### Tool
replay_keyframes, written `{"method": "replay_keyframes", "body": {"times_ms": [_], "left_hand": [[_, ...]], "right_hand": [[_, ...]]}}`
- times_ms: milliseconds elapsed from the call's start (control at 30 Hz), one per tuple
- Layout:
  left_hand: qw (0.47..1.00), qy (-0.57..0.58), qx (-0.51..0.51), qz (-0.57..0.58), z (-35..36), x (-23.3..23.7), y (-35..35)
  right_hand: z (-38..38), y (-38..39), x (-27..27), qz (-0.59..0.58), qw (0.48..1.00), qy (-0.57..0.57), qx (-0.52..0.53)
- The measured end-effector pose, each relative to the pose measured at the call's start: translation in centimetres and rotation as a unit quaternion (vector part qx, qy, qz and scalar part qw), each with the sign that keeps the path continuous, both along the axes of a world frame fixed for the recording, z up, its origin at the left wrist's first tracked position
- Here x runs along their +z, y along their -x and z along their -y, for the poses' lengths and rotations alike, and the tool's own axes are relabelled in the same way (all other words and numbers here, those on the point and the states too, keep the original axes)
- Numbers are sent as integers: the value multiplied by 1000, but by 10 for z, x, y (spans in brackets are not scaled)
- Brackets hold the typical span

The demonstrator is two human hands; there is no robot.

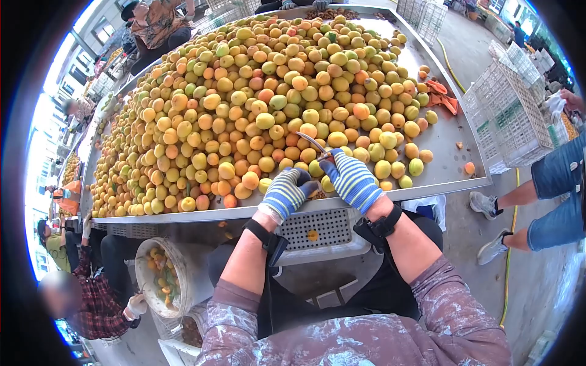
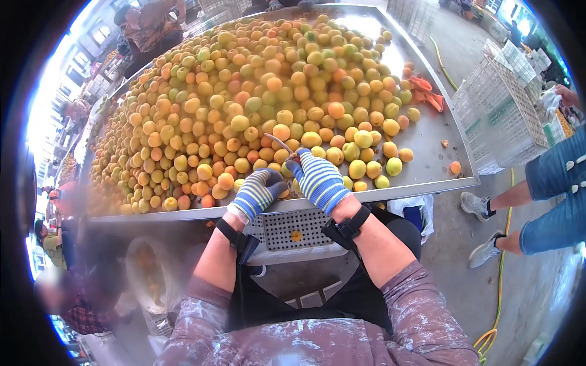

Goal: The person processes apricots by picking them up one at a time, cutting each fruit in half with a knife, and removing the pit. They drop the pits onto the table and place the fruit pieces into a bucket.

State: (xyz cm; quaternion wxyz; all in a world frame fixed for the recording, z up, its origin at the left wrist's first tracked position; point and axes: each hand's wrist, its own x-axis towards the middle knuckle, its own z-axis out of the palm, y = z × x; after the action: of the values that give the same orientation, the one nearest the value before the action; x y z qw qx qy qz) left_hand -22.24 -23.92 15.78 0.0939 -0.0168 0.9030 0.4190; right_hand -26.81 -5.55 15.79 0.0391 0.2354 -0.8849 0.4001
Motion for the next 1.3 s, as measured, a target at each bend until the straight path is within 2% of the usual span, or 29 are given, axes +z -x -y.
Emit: {"method": "replay_keyframes", "body": {"times_ms": [167, 267, 333, 367, 400, 433, 467, 533, 600, 633, 667, 767, 800, 867, 933, 1000, 1100, 1233, 1300], "left_hand": [[993, 91, -54, 49, -3, 10, 1], [997, 72, -24, 30, -4, 9, 2], [999, 40, -19, 29, 0, -4, 9], [977, -187, 44, 93, 0, -6, 11], [897, -403, 104, 151, 2, -7, 12], [832, -516, 139, 148, 2, -9, 11], [784, -598, 114, 120, 5, -8, 11], [697, -693, 131, 130, 8, -6, 9], [688, -704, 126, 125, 4, 8, 3], [676, -717, 119, 122, 3, 12, 2], [678, -715, 117, 123, 2, 11, 1], [706, -684, 141, 120, -2, 8, 2], [706, -684, 140, 120, -2, 3, 3], [709, -686, 96, 127, -1, -6, 6], [712, -678, 125, 133, -9, -8, 6], [743, -640, 158, 115, -13, -8, 6], [771, -606, 168, 103, -15, -11, 6], [781, -596, 164, 87, -19, -12, 8], [777, -582, 231, 66, -25, -9, 7]], "right_hand": [[0, 0, 4, 1, 1000, -13, -7], [0, -1, 2, 24, 999, -27, -12], [0, 1, -3, 82, 996, 38, -14], [1, 0, -1, 94, 994, 63, -15], [0, 2, -6, 93, 994, 64, -14], [1, 5, -14, 124, 986, 108, -8], [4, 5, -11, 154, 976, 152, -3], [4, 0, -4, 141, 974, 176, 0], [5, -8, 13, 240, 938, 248, 29], [6, -8, 9, 236, 934, 266, 39], [5, -7, 8, 235, 934, 268, 37], [4, -9, 11, 131, 979, 157, 14], [5, -10, 13, 130, 979, 158, 13], [6, -13, 16, 45, 989, 142, 12], [8, -16, 20, 39, 988, 146, 11], [9, -18, 20, -2, 995, 102, 6], [12, -19, 15, -5, 998, 65, 6], [16, -21, 15, -10, 999, 39, -13], [18, -21, 13, -19, 999, 45, -9]]}}
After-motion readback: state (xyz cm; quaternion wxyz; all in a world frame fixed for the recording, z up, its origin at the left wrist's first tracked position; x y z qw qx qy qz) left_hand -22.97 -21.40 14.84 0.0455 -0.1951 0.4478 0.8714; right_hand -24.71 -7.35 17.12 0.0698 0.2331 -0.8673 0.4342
